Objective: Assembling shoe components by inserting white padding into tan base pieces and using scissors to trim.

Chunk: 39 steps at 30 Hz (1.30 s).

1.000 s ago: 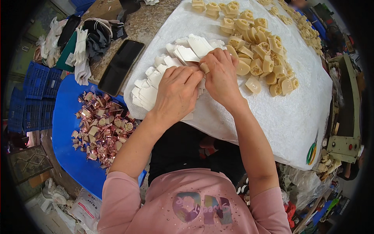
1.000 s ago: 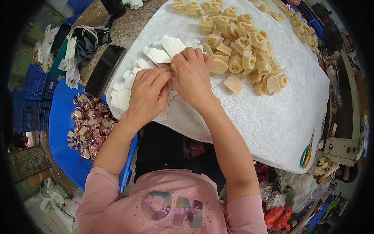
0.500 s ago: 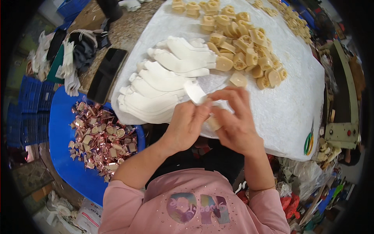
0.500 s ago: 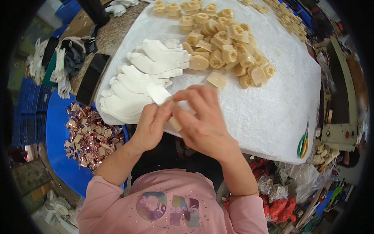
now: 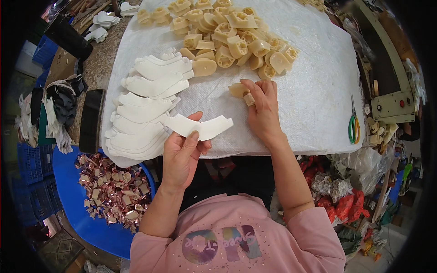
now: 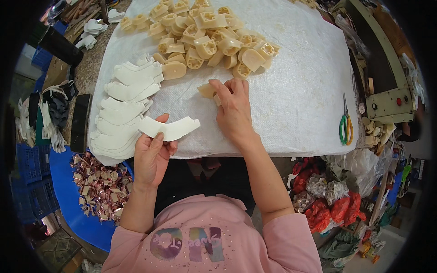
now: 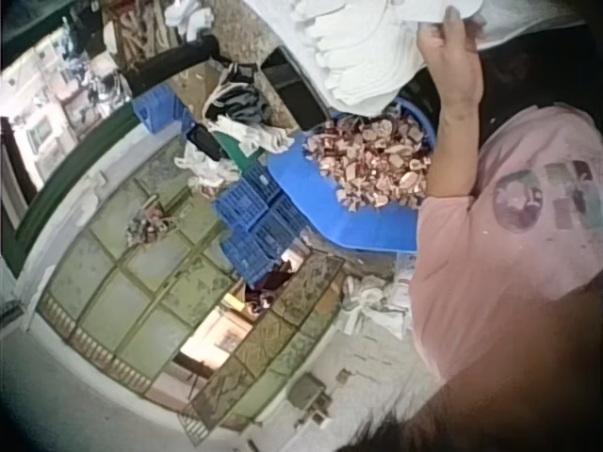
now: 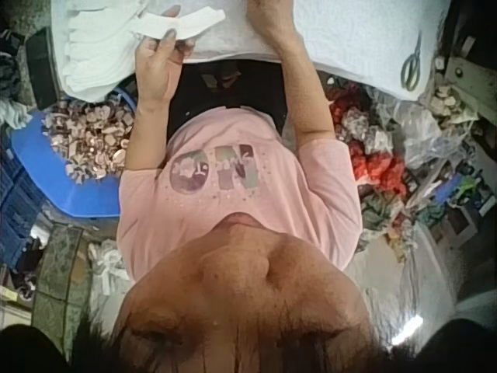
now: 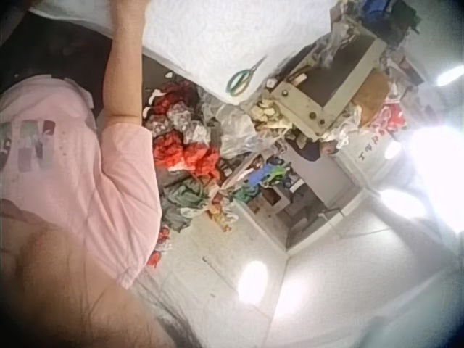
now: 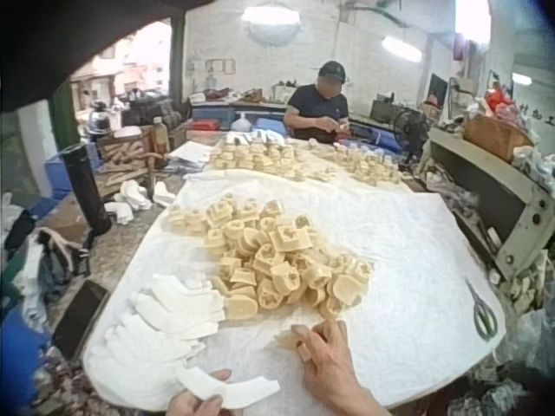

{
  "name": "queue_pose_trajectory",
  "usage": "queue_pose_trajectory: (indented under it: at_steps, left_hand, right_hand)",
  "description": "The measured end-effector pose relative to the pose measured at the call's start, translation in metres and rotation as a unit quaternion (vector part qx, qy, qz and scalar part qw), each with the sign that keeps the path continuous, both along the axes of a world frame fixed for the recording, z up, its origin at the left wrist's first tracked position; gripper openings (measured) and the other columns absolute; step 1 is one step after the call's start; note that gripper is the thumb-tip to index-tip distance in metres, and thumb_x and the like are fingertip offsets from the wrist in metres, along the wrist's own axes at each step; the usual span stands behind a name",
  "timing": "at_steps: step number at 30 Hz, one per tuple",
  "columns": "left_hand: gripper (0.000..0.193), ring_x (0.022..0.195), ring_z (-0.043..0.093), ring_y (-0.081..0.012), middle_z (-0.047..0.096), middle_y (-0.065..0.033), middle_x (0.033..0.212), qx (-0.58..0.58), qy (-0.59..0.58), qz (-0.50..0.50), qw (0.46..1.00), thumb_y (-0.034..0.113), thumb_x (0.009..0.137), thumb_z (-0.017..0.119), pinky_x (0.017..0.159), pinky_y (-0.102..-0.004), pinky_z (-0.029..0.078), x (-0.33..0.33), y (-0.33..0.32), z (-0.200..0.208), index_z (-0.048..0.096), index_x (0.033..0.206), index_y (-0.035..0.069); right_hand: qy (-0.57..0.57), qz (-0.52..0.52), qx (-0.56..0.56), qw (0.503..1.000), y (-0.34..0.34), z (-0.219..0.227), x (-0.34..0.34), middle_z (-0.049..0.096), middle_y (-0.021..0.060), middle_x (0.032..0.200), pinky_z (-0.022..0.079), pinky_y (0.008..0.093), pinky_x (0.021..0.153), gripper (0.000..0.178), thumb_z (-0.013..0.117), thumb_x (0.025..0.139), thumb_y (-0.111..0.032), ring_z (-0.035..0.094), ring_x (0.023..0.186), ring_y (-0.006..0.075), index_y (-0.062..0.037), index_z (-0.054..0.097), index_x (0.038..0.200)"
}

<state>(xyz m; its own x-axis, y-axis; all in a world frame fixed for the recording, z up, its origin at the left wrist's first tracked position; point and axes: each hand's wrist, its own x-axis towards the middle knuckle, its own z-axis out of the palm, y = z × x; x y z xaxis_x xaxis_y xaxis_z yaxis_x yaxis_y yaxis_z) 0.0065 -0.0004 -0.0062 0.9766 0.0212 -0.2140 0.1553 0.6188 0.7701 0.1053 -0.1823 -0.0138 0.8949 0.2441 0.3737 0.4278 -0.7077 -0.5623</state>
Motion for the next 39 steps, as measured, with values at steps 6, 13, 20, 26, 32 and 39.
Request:
queue_pose_trajectory:
  at_steps: [6, 13, 20, 26, 32, 39]
  left_hand:
    - [0.037, 0.077, 0.055, -0.0113, 0.060, -0.0088, 0.100, -0.023, -0.016, -0.008, 1.000, 0.019, 0.098, 0.040, 0.067, -0.0239, 0.043, -0.006, -0.001, -0.003, 0.048, 0.123, -0.009]
    - [0.039, 0.087, 0.058, -0.0149, 0.057, -0.0173, 0.115, 0.055, -0.052, 0.015, 0.997, 0.019, 0.099, 0.036, 0.074, -0.0266, 0.046, -0.016, -0.009, 0.002, 0.048, 0.121, -0.011]
    - [0.038, 0.104, 0.058, -0.0220, 0.056, -0.0186, 0.115, 0.041, -0.062, 0.004, 0.997, 0.019, 0.097, 0.040, 0.091, -0.0339, 0.047, -0.025, -0.021, 0.025, 0.049, 0.117, -0.011]
    - [0.038, 0.092, 0.055, -0.0129, 0.058, -0.0150, 0.108, 0.085, -0.055, -0.017, 0.995, 0.018, 0.099, 0.037, 0.079, -0.0256, 0.043, -0.028, -0.023, 0.028, 0.049, 0.118, -0.012]
    - [0.039, 0.090, 0.055, -0.0092, 0.061, -0.0134, 0.104, 0.081, -0.034, 0.018, 0.996, 0.017, 0.100, 0.034, 0.077, -0.0214, 0.044, -0.028, -0.032, 0.030, 0.050, 0.119, -0.013]
    - [0.042, 0.109, 0.054, -0.0212, 0.051, -0.0207, 0.122, 0.196, -0.067, -0.025, 0.978, 0.019, 0.099, 0.032, 0.093, -0.0320, 0.044, -0.031, -0.025, 0.022, 0.045, 0.120, -0.014]
  right_hand:
    - [0.097, -0.028, 0.123, 0.987, -0.013, 0.005, -0.015, 0.053, 0.0140, 0.096, 0.048, 0.0330, 0.073, 0.040, 0.060, 0.072, 0.008, 0.056, 0.082, 0.0257, -0.0049, 0.057, 0.110]
    - [-0.028, 0.169, 0.319, 0.932, 0.010, 0.039, -0.077, 0.058, 0.0125, 0.099, 0.048, 0.0300, 0.073, 0.041, 0.067, 0.073, 0.006, 0.058, 0.083, 0.0235, -0.0040, 0.054, 0.111]
    - [-0.151, 0.190, 0.305, 0.921, 0.027, 0.015, -0.080, 0.059, 0.0124, 0.104, 0.048, 0.0356, 0.072, 0.053, 0.067, 0.065, 0.011, 0.058, 0.085, 0.0284, -0.0081, 0.054, 0.112]
    - [-0.171, 0.178, 0.298, 0.922, 0.025, 0.007, -0.081, 0.060, 0.0123, 0.104, 0.047, 0.0348, 0.071, 0.053, 0.067, 0.063, 0.011, 0.056, 0.085, 0.0289, -0.0076, 0.054, 0.111]
    - [-0.151, 0.189, 0.252, 0.937, 0.021, 0.010, -0.077, 0.061, 0.0124, 0.101, 0.047, 0.0345, 0.069, 0.052, 0.066, 0.062, 0.010, 0.055, 0.081, 0.0288, -0.0075, 0.055, 0.109]
    - [-0.222, 0.149, 0.181, 0.946, 0.024, 0.006, -0.077, 0.062, 0.0073, 0.097, 0.035, 0.0373, 0.068, 0.044, 0.067, 0.060, 0.000, 0.049, 0.073, 0.0226, -0.0096, 0.055, 0.102]
